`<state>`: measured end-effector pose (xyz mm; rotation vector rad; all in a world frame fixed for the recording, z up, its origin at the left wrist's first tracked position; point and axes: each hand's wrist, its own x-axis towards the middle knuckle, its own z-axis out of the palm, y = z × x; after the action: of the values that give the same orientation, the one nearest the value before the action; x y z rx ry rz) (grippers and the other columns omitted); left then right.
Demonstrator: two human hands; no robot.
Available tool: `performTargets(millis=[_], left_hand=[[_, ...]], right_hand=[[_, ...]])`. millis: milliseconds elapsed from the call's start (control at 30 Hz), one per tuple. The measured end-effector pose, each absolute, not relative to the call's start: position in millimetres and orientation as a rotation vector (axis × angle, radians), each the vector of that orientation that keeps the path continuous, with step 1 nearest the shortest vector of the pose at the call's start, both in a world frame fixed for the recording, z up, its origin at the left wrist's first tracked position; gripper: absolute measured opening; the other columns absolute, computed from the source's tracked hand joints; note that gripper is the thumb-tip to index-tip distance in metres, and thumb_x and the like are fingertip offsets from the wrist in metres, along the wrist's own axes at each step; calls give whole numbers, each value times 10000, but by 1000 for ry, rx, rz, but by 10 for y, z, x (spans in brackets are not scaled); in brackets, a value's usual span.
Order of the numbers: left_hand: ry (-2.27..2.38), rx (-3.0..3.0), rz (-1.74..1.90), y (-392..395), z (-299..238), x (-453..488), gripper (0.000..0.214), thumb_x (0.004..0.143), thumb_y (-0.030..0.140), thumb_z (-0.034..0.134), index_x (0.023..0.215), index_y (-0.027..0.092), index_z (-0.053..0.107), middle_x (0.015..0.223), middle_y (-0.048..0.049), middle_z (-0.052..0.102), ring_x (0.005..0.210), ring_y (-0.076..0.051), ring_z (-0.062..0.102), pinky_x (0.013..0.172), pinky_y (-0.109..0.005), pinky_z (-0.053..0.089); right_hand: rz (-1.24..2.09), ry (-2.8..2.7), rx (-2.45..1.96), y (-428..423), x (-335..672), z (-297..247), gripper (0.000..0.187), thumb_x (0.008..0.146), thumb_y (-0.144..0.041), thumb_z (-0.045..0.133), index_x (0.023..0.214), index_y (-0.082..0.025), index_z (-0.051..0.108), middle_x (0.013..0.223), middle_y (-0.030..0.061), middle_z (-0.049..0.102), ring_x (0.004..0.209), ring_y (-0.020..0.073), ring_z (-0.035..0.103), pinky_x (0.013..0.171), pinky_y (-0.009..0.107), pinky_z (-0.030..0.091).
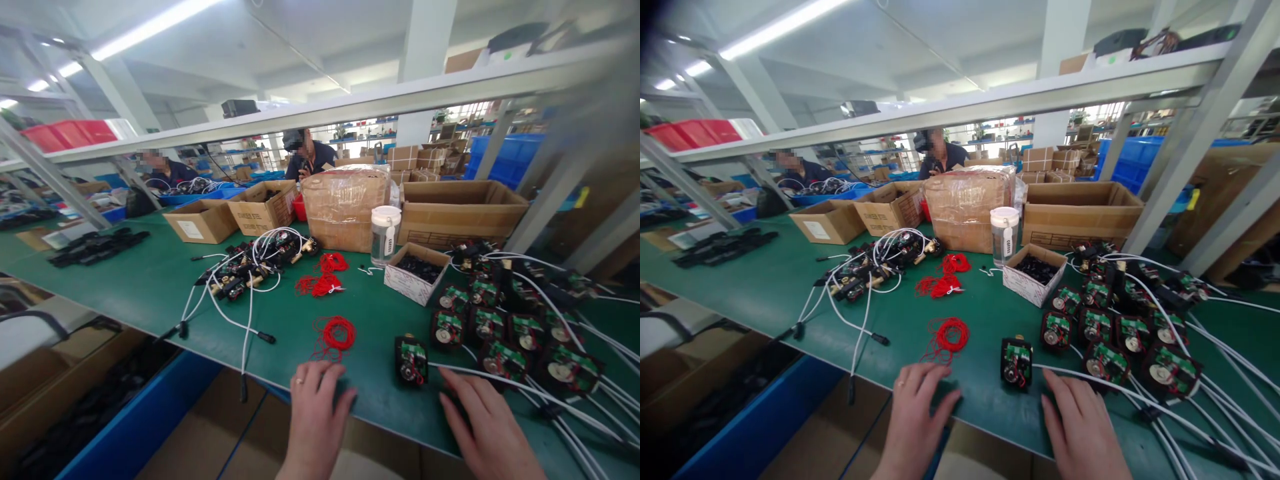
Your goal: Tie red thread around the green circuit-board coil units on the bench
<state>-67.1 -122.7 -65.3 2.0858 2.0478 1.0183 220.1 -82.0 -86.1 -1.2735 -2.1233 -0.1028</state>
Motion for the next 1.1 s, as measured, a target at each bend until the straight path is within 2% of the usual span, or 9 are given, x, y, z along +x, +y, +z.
performTargets(millis=[67,133,333,600,800,967,1100], left_hand=[[2081,2126,911,-1332,-683,-948,91,899,280,703,985,281,732,980,-49,720,960,-273,631,827,-426,483],[2084,2165,827,-1385,-683,-1126,73,916,296,683,962,291,740,947,-35,728,944,-261,629,812,-401,456],[2120,2103,627,-1292,-533,-1133,84,923,256,656,946,276,734,957,-39,714,959,-262,610,787,-378,404],[2184,2178,384,-1101,-477,-1047,197,931,136,532,807,201,670,896,-79,664,911,-275,576,769,-375,382],[2109,2159,549,-1103,-417,-1085,253,978,180,434,814,201,625,883,-91,652,875,-266,591,753,-370,430],[1984,2100,735,-1111,-260,-1109,250,979,252,440,787,219,598,840,-75,640,816,-266,600,739,-388,464],[1832,2108,884,-1103,-146,-1136,210,992,333,459,849,239,581,867,-54,623,838,-253,593,760,-370,474]], right_hand=[[-34,-2102,-1290,-866,2197,-824,344,1046,-405,432,1311,-222,553,1126,90,657,1017,246,643,911,394,500],[8,-2085,-1301,-891,2171,-793,332,1047,-401,432,1308,-234,550,1119,86,655,1017,246,647,915,395,509],[56,-2074,-1267,-903,2064,-743,325,1046,-382,437,1321,-249,545,1122,94,659,1003,251,665,887,401,548],[103,-2119,-1225,-911,2046,-761,276,1040,-342,457,1277,-255,568,1091,81,656,992,232,670,876,369,571],[109,-2118,-1230,-912,2061,-795,287,1040,-334,455,1293,-245,555,1096,88,643,990,234,663,871,374,576],[174,-2080,-1247,-952,2028,-678,280,1030,-259,464,1296,-251,552,1085,82,651,986,228,664,858,363,585],[244,-2054,-1264,-989,1988,-569,317,1018,-185,449,1312,-254,544,1079,78,654,986,221,657,859,365,586]])
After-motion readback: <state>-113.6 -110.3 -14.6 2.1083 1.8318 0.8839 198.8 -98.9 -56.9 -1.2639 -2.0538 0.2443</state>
